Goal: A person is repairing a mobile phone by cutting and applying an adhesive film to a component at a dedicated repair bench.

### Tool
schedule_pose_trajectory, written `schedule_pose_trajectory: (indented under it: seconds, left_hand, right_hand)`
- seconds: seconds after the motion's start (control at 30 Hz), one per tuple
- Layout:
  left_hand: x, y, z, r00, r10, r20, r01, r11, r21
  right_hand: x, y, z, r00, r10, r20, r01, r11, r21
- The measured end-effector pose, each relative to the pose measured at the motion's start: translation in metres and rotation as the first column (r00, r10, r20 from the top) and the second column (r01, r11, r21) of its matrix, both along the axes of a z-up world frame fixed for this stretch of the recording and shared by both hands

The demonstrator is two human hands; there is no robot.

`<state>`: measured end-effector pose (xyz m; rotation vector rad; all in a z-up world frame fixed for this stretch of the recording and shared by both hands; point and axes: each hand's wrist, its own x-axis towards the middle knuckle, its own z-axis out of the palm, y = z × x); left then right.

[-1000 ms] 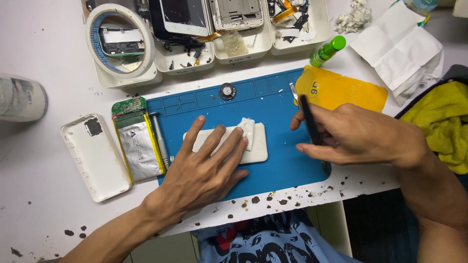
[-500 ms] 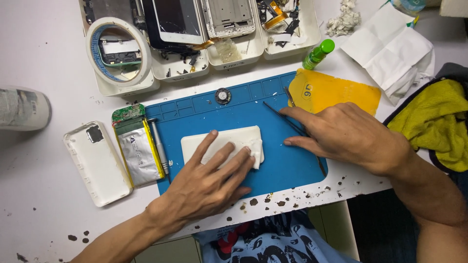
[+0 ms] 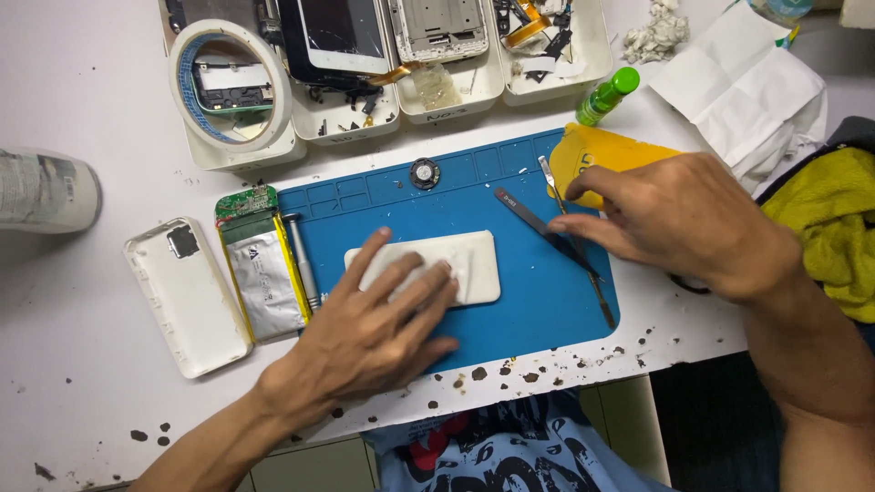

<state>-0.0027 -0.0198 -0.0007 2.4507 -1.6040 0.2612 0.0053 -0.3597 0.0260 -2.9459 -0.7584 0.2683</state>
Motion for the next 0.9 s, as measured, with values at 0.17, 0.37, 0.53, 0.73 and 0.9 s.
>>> schedule_pose_trajectory:
  seconds: [0.17, 0.37, 0.53, 0.73, 0.9]
  left_hand:
    - [0.006, 0.005, -0.003, 1.0, 0.02, 0.012, -0.02, 1.0, -0.015]
    - [-0.003, 0.002, 0.013, 0.983, -0.169, -0.068, 0.158, 0.976, -0.15]
    - [0.0, 0.012, 0.003, 0.983, -0.158, -0.091, 0.147, 0.983, -0.114]
    - [0.012, 0.018, 0.011, 0.997, -0.041, -0.061, 0.034, 0.992, -0.118]
    - [0.018, 0.021, 0.013, 0.999, 0.02, -0.049, -0.026, 0.992, -0.124]
  right_hand:
    - [0.007, -0.022, -0.004, 0.971, -0.165, 0.172, 0.17, 0.985, -0.015]
    - [0.014, -0.038, -0.019, 0.935, -0.261, 0.24, 0.245, 0.965, 0.093]
    - [0.012, -0.034, -0.017, 0.932, -0.276, 0.237, 0.246, 0.958, 0.147]
    - [0.015, -0.038, -0.019, 0.904, -0.345, 0.254, 0.305, 0.934, 0.184]
    - [0.02, -0.034, -0.016, 0.897, -0.331, 0.294, 0.258, 0.93, 0.261]
